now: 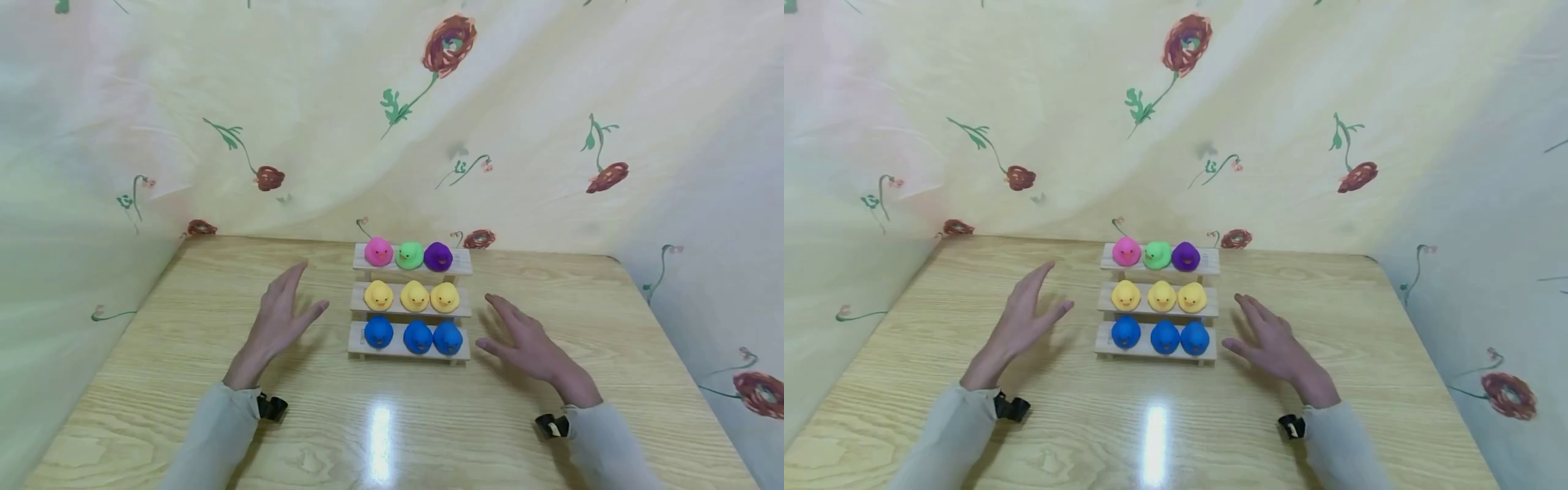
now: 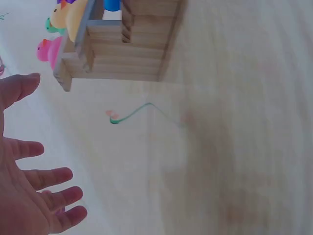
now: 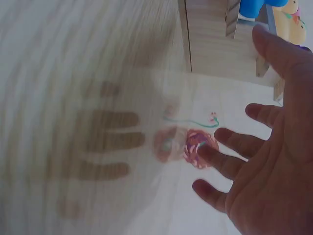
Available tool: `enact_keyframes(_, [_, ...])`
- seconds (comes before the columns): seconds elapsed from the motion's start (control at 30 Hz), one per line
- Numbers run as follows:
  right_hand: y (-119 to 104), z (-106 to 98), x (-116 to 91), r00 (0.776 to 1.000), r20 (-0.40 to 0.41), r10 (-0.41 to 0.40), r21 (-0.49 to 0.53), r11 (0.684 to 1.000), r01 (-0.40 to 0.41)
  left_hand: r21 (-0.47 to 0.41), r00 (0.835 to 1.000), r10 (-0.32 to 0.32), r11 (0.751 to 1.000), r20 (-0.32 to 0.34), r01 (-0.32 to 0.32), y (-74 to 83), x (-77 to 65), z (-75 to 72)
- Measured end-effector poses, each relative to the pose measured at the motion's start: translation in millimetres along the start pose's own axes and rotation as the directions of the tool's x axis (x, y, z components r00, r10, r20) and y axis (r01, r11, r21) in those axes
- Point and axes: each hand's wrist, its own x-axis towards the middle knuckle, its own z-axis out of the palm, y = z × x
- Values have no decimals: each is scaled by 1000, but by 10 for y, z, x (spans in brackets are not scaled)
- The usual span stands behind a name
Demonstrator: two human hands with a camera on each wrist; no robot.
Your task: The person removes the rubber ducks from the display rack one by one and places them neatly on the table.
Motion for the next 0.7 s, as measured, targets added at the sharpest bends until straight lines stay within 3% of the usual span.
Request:
enact_keyframes(0.27, [-11,143,35,998,58,12,196,980,-24,-100,1000,-8,995,-16,6,153,112,-15])
enact_keyframes(0.7, [-37,244,76,998,-7,-65,306,950,64,-182,1000,-25,983,-4,23,303,204,6])
